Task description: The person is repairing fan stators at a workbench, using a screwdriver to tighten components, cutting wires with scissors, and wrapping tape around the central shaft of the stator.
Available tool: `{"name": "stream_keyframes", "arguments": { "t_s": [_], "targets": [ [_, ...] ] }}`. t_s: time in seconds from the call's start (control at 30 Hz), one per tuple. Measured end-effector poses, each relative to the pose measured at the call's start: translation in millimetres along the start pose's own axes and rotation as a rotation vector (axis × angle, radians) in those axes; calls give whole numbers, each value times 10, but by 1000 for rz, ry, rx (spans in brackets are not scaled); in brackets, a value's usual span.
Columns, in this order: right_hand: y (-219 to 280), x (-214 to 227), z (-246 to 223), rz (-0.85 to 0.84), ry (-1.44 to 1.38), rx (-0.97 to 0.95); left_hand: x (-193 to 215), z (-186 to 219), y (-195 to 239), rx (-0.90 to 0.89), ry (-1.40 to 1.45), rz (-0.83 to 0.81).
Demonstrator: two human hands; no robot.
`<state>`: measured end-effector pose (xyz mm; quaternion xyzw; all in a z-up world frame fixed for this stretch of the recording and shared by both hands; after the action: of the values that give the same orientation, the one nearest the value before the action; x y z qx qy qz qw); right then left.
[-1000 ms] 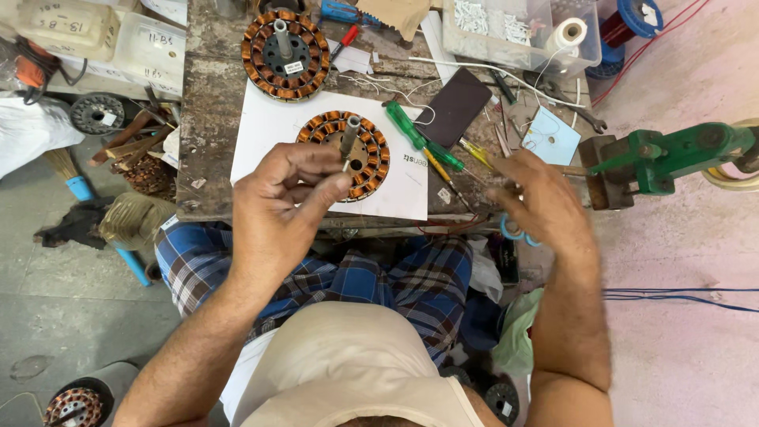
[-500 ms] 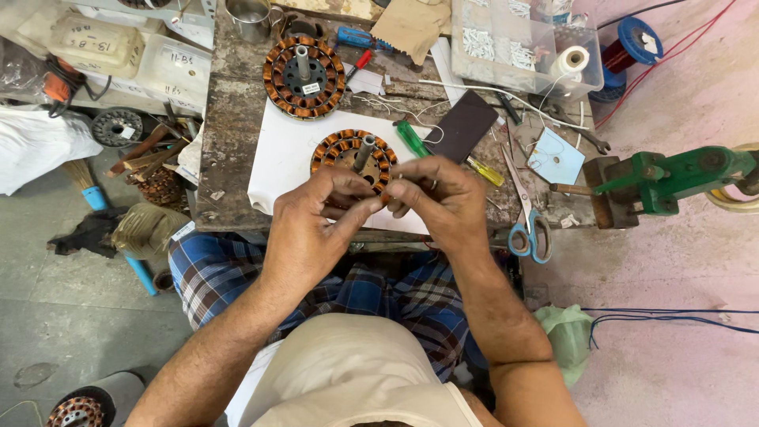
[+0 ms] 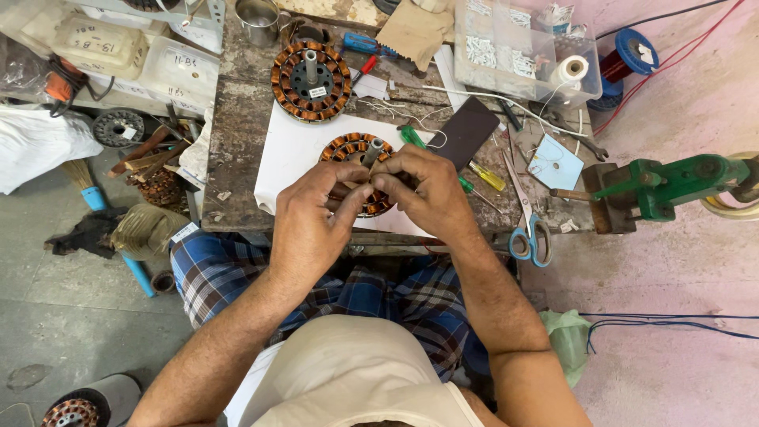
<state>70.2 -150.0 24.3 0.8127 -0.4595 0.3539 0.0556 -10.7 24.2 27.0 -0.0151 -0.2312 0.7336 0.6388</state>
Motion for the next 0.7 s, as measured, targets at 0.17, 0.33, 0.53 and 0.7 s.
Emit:
{"name": "stream_keyframes", "arguments": {
  "t_s": [0.17, 0.33, 0.53, 0.7],
  "targets": [
    [-54, 73, 68, 29, -169, -71, -92, -26, -54, -50, -43, -23],
    [-85, 135, 47, 74, -287, 18, -185, -44, -156, -54, -61, -45],
    [-37, 183, -21, 131, -292, 49, -302, -117, -214, -64, -21, 12],
    [-33, 294, -81, 258, -353, 126, -339, -130, -232, -86, -6, 56]
  ]
}}
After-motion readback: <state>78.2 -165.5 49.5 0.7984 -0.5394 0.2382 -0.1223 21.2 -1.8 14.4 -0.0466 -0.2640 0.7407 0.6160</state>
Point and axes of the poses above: each hand's wrist, its own y-axis away from the middle knuckle, its own x-axis out of the back of the hand, z = x × y, the point moved 3 cm from there along -y, towards the middle knuckle, and after that the axes turned 4 degrees about -z, right-handed, at the moved point
